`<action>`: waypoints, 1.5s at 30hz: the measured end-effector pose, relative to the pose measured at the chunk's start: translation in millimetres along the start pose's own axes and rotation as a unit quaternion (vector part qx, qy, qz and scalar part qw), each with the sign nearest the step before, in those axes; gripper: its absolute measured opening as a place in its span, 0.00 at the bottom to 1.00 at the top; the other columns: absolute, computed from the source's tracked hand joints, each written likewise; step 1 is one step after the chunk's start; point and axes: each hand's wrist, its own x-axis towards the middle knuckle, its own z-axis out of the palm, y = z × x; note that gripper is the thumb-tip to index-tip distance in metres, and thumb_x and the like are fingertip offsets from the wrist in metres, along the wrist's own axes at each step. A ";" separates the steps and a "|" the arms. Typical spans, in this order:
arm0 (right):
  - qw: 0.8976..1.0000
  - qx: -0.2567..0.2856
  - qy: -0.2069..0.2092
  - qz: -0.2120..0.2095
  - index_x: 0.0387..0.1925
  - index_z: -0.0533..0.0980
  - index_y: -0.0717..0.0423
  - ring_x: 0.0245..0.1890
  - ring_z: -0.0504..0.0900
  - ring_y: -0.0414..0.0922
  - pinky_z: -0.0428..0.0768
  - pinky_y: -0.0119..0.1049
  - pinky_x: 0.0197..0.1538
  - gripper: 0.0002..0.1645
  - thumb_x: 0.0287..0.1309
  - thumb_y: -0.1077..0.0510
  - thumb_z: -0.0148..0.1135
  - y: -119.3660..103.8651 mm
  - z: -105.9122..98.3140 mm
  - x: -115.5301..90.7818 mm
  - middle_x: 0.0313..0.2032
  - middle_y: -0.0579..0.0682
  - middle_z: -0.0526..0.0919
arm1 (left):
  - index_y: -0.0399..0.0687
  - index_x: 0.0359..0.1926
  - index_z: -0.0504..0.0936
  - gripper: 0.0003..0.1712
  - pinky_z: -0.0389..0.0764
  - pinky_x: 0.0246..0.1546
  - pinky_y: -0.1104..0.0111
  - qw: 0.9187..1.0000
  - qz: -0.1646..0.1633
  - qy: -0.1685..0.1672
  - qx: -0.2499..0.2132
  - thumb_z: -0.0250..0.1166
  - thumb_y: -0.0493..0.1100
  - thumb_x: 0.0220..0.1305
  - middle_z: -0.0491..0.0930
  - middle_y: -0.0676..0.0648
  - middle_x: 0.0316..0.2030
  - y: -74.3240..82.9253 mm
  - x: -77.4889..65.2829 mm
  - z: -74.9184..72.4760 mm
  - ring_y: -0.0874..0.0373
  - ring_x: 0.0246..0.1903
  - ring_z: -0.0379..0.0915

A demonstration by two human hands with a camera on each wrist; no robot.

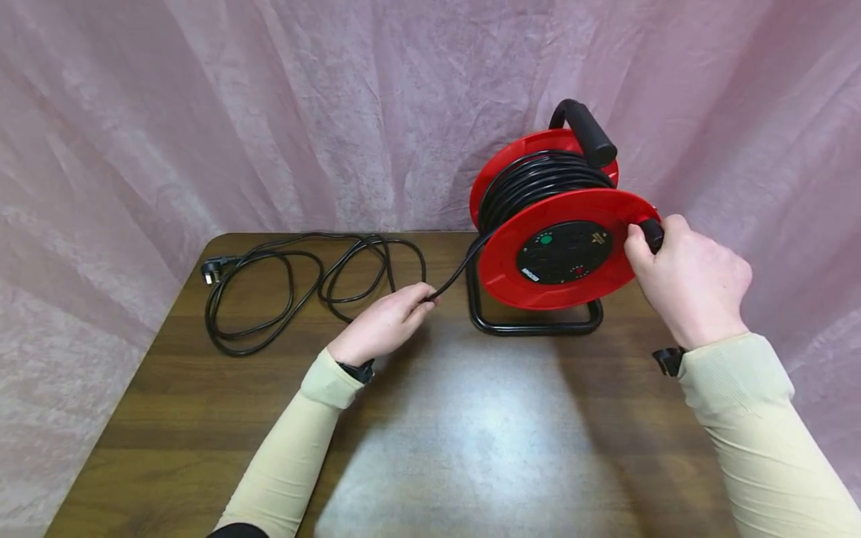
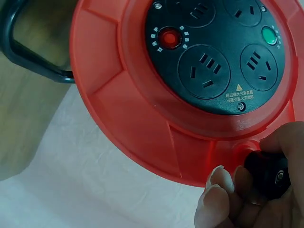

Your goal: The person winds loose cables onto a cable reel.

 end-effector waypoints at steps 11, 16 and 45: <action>1.000 -0.001 0.001 0.001 0.33 0.68 0.60 0.27 0.73 0.70 0.64 0.60 0.23 0.32 0.69 0.35 0.35 7.5 7.5 -4.1 0.22 0.65 0.75 | 0.51 0.53 0.77 0.11 0.74 0.40 0.67 1.000 -0.016 0.011 -0.007 0.51 0.45 0.78 0.79 0.57 0.43 0.0 -0.3 1.3 0.64 0.37 0.72; 1.000 -0.002 0.006 0.000 0.32 0.68 0.61 0.25 0.73 0.69 0.64 0.60 0.21 0.33 0.69 0.35 0.35 12.2 14.5 -6.0 0.21 0.66 0.75 | 0.49 0.53 0.78 0.12 0.74 0.40 0.66 1.000 -0.019 0.015 -0.001 0.51 0.44 0.78 0.80 0.56 0.43 -1.5 -0.1 2.9 0.63 0.37 0.72; 1.000 0.006 -0.023 -0.004 0.49 0.72 0.60 0.29 0.75 0.72 0.66 0.61 0.21 0.39 0.70 0.31 0.34 32.6 56.6 -17.5 0.29 0.72 0.78 | 0.47 0.66 0.70 0.20 0.73 0.57 0.62 0.997 -0.068 -0.027 0.028 0.51 0.45 0.77 0.77 0.47 0.58 -4.6 -1.9 7.6 0.58 0.55 0.72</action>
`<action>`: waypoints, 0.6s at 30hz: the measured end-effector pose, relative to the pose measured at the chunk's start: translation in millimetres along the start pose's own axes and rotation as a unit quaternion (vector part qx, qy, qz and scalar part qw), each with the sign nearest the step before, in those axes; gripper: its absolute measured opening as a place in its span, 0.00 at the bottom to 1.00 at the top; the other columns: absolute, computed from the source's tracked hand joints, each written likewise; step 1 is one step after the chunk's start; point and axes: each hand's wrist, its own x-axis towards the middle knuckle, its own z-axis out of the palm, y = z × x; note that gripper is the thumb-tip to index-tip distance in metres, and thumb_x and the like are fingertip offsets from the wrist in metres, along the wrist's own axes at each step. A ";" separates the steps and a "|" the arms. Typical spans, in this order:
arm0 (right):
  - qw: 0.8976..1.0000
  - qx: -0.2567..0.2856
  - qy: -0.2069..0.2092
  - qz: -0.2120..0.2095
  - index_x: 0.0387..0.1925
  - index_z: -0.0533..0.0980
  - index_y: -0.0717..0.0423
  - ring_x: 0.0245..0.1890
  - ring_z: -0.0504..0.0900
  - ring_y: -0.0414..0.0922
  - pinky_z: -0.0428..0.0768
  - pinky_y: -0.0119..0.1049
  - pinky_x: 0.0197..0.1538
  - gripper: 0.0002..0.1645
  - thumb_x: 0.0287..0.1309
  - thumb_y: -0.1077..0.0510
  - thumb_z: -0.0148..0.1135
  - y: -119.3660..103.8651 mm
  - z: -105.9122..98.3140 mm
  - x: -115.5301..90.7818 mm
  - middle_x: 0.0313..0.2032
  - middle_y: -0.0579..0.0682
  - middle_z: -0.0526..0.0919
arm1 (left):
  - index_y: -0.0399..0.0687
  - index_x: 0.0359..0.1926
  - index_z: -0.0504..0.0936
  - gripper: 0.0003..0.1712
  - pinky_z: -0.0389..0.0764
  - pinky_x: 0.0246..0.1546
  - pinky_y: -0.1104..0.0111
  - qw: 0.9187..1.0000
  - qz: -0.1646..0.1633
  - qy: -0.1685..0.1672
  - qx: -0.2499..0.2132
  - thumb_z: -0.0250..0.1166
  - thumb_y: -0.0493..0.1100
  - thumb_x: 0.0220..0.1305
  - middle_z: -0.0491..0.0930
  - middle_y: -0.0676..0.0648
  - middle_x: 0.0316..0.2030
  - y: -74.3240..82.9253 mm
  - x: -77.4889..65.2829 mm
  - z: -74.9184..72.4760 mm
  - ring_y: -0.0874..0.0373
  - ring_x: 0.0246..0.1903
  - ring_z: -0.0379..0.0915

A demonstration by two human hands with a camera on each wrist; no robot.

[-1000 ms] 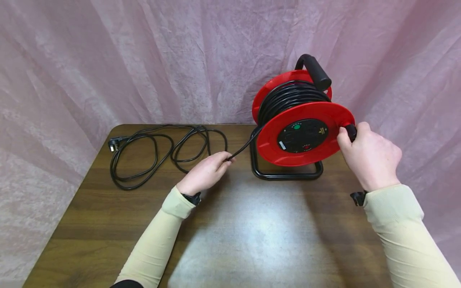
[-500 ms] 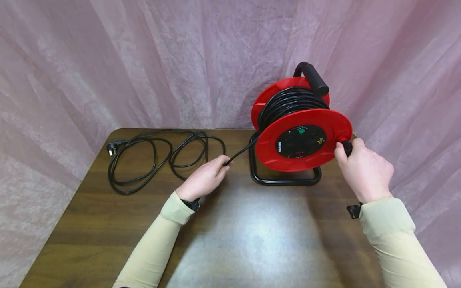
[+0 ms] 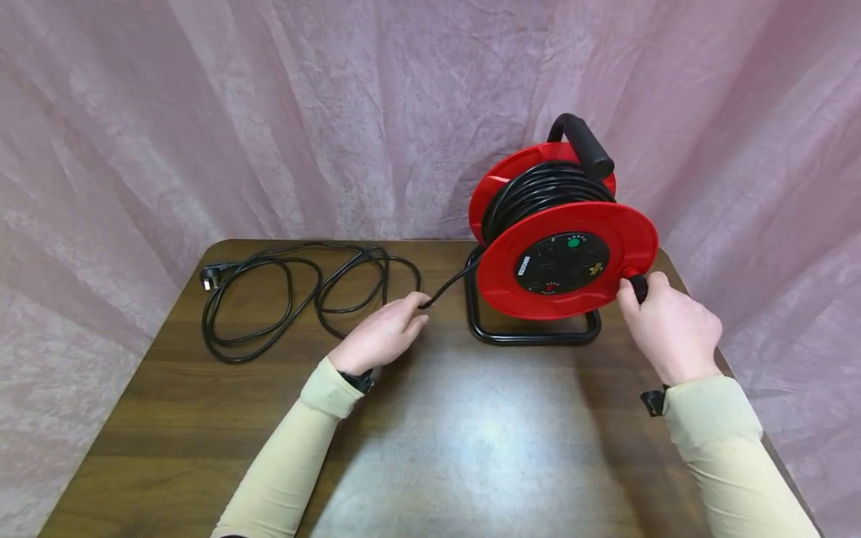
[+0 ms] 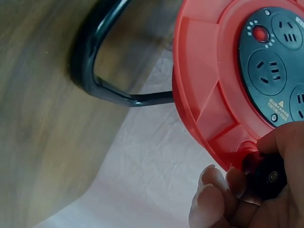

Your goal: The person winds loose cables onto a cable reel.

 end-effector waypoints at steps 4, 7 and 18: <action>1.000 0.002 0.004 -0.001 0.44 0.73 0.60 0.31 0.76 0.72 0.66 0.61 0.21 0.38 0.70 0.31 0.34 0.4 6.2 -3.0 0.29 0.72 0.79 | 0.49 0.67 0.69 0.21 0.73 0.56 0.62 1.000 0.002 0.001 -0.002 0.50 0.46 0.78 0.77 0.48 0.59 -1.0 -2.1 -0.3 0.59 0.55 0.73; 1.000 0.002 -0.001 -0.002 0.40 0.72 0.60 0.30 0.76 0.71 0.66 0.60 0.20 0.37 0.70 0.32 0.34 0.7 11.2 -4.3 0.28 0.69 0.79 | 0.47 0.69 0.69 0.23 0.71 0.60 0.62 1.000 0.003 -0.005 -0.002 0.49 0.46 0.78 0.74 0.48 0.63 -1.7 -4.3 -0.8 0.58 0.60 0.70; 1.000 0.000 -0.016 -0.007 0.39 0.72 0.61 0.27 0.77 0.67 0.66 0.56 0.17 0.36 0.71 0.33 0.34 2.3 28.1 -7.5 0.24 0.63 0.79 | 0.48 0.62 0.70 0.16 0.76 0.52 0.64 1.000 0.009 0.026 -0.008 0.50 0.44 0.78 0.76 0.51 0.57 -1.5 -0.4 -0.9 0.63 0.50 0.73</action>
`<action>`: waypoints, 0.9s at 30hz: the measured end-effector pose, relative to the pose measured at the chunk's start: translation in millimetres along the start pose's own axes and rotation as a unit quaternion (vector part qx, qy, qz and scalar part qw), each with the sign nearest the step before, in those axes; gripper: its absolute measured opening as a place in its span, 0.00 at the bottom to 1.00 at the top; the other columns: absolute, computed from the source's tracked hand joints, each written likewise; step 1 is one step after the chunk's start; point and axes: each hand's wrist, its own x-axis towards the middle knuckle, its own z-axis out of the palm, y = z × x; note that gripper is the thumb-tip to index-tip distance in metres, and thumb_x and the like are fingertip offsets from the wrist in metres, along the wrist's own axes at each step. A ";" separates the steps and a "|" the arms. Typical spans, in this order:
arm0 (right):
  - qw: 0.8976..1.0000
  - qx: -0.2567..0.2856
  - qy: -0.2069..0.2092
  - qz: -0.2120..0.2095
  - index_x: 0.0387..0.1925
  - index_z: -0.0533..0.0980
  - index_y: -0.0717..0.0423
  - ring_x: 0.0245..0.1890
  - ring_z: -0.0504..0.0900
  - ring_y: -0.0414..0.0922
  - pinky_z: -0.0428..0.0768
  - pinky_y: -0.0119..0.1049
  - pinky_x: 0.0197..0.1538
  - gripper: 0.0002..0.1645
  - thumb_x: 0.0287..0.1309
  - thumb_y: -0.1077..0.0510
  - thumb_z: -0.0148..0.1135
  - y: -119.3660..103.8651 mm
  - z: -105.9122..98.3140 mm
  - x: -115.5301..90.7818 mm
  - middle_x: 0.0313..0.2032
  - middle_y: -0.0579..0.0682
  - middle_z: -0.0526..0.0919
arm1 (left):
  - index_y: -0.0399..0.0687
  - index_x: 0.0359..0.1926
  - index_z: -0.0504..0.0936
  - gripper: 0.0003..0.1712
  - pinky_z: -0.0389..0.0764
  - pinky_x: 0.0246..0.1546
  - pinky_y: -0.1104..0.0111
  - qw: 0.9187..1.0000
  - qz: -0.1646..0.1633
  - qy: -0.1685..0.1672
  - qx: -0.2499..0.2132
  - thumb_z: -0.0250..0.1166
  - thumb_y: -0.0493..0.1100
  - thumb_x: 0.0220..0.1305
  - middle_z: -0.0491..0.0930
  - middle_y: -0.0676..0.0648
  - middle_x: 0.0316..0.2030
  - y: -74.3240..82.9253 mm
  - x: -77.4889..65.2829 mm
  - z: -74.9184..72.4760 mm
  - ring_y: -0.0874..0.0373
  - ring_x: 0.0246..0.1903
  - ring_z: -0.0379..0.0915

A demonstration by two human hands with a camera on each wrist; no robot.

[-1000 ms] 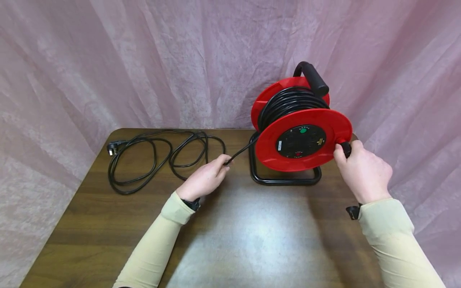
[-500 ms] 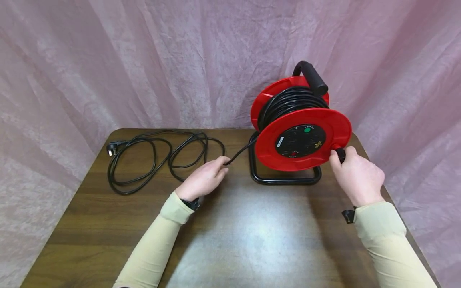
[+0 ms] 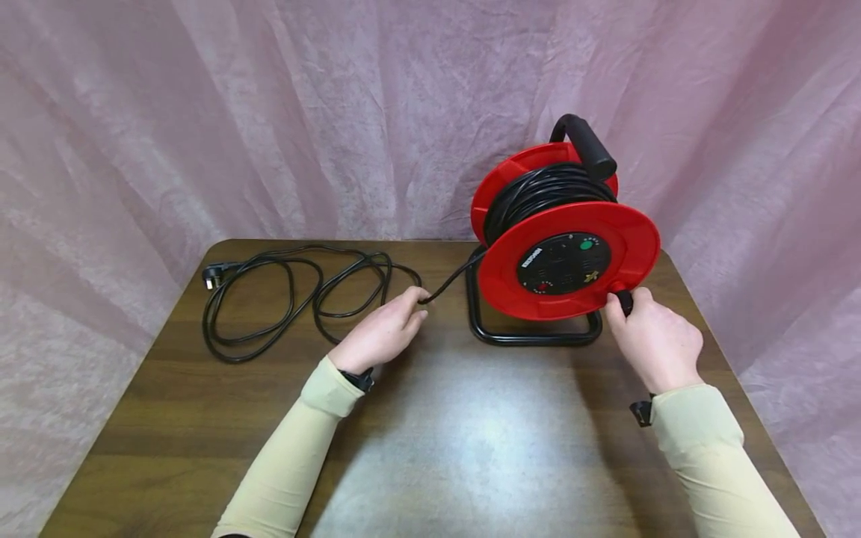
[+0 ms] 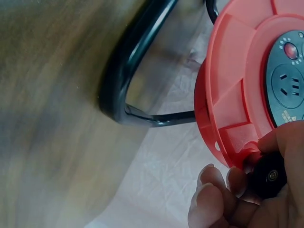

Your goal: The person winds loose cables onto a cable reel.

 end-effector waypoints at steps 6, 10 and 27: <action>1.000 0.000 -0.003 -0.001 0.40 0.71 0.61 0.25 0.77 0.65 0.67 0.55 0.17 0.37 0.71 0.32 0.33 -0.4 3.7 -0.8 0.23 0.63 0.78 | 0.47 0.62 0.68 0.16 0.76 0.49 0.64 1.000 -0.007 -0.008 -0.023 0.47 0.45 0.79 0.77 0.49 0.58 1.8 0.0 -1.3 0.62 0.48 0.74; 1.000 0.001 -0.006 -0.004 0.41 0.71 0.62 0.24 0.77 0.64 0.67 0.55 0.17 0.38 0.71 0.32 0.33 -0.5 4.6 -1.0 0.22 0.60 0.78 | 0.46 0.62 0.65 0.16 0.75 0.45 0.65 0.998 -0.011 -0.018 -0.053 0.47 0.44 0.79 0.76 0.46 0.58 1.7 0.4 -2.6 0.61 0.45 0.72; 0.999 0.003 -0.029 -0.023 0.40 0.71 0.62 0.22 0.76 0.62 0.68 0.54 0.18 0.39 0.70 0.30 0.33 -3.7 11.8 -1.1 0.23 0.60 0.79 | 0.48 0.68 0.68 0.21 0.68 0.62 0.66 0.998 0.023 -0.060 -0.010 0.48 0.43 0.78 0.73 0.49 0.62 -5.0 9.1 -21.6 0.61 0.62 0.67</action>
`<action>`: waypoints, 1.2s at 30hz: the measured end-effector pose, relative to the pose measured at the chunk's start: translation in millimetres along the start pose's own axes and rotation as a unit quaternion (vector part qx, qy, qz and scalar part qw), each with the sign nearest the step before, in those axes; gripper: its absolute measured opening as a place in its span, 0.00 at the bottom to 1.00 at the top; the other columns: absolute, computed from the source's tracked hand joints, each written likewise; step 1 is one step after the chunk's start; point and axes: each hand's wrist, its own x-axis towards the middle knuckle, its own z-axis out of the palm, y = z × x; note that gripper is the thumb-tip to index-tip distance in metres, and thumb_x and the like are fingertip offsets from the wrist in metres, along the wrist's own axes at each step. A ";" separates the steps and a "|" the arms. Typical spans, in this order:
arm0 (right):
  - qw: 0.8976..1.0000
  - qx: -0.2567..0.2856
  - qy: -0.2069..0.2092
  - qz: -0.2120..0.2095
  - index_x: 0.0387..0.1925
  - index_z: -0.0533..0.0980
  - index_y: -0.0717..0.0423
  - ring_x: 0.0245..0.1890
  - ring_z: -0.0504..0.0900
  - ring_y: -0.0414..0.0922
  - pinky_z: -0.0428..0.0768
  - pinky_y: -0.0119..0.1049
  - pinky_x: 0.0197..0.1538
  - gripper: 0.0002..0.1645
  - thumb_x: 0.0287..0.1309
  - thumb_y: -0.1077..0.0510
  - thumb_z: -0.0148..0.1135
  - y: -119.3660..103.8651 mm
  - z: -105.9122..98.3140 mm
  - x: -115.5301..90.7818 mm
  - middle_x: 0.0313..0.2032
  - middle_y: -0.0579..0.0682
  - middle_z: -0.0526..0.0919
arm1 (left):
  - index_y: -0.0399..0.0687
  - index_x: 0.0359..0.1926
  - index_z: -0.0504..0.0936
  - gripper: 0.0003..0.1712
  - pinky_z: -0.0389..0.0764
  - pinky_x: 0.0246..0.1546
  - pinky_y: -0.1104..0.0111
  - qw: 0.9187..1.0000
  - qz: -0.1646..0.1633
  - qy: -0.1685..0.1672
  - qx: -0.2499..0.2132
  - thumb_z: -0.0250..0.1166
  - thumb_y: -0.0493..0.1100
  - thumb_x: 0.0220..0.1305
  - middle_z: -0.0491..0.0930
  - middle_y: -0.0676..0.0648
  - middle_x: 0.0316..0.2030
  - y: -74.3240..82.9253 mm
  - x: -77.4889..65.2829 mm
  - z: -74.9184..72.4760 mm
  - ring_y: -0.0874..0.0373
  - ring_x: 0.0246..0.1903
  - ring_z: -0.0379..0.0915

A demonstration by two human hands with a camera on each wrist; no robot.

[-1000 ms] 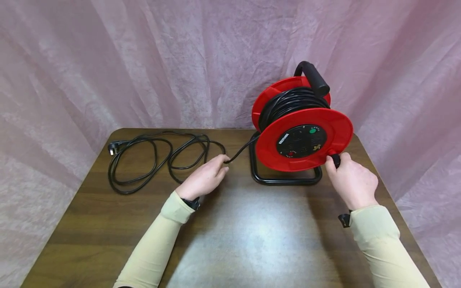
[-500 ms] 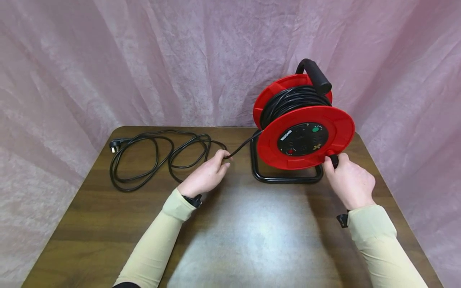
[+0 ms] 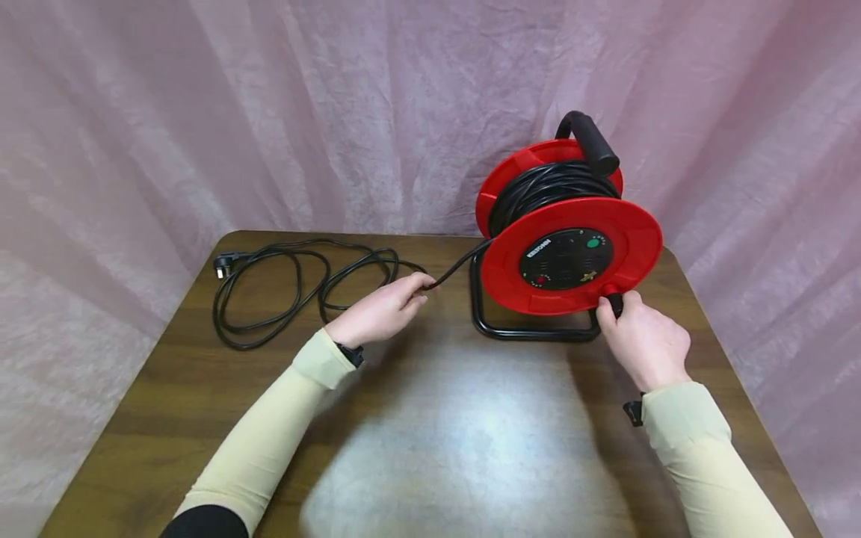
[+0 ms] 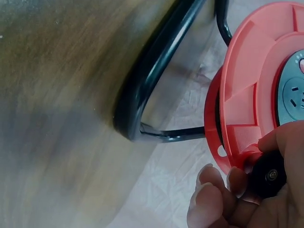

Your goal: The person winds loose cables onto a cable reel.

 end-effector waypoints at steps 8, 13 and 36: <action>1.000 -0.003 -0.003 -0.022 0.42 0.72 0.62 0.22 0.76 0.62 0.68 0.53 0.17 0.38 0.71 0.32 0.35 -6.9 11.5 3.0 0.23 0.60 0.79 | 0.51 0.73 0.64 0.25 0.66 0.64 0.67 0.996 0.001 -0.068 0.054 0.49 0.44 0.78 0.69 0.50 0.66 -4.4 15.5 -15.6 0.61 0.63 0.66; 1.000 -0.003 -0.003 -0.025 0.38 0.73 0.62 0.21 0.76 0.61 0.68 0.53 0.16 0.37 0.72 0.33 0.35 -14.4 20.9 3.9 0.22 0.59 0.79 | 0.50 0.70 0.64 0.23 0.70 0.60 0.65 0.996 -0.007 -0.080 0.038 0.49 0.46 0.79 0.70 0.49 0.66 -5.8 23.8 -19.7 0.57 0.61 0.70; 0.998 0.014 -0.031 -0.054 0.36 0.75 0.63 0.31 0.80 0.68 0.72 0.57 0.20 0.38 0.73 0.33 0.36 -48.9 53.9 2.8 0.33 0.70 0.82 | 0.49 0.76 0.54 0.30 0.59 0.69 0.66 0.995 -0.014 -0.090 0.045 0.48 0.45 0.78 0.61 0.46 0.72 1.4 38.5 -8.8 0.58 0.70 0.57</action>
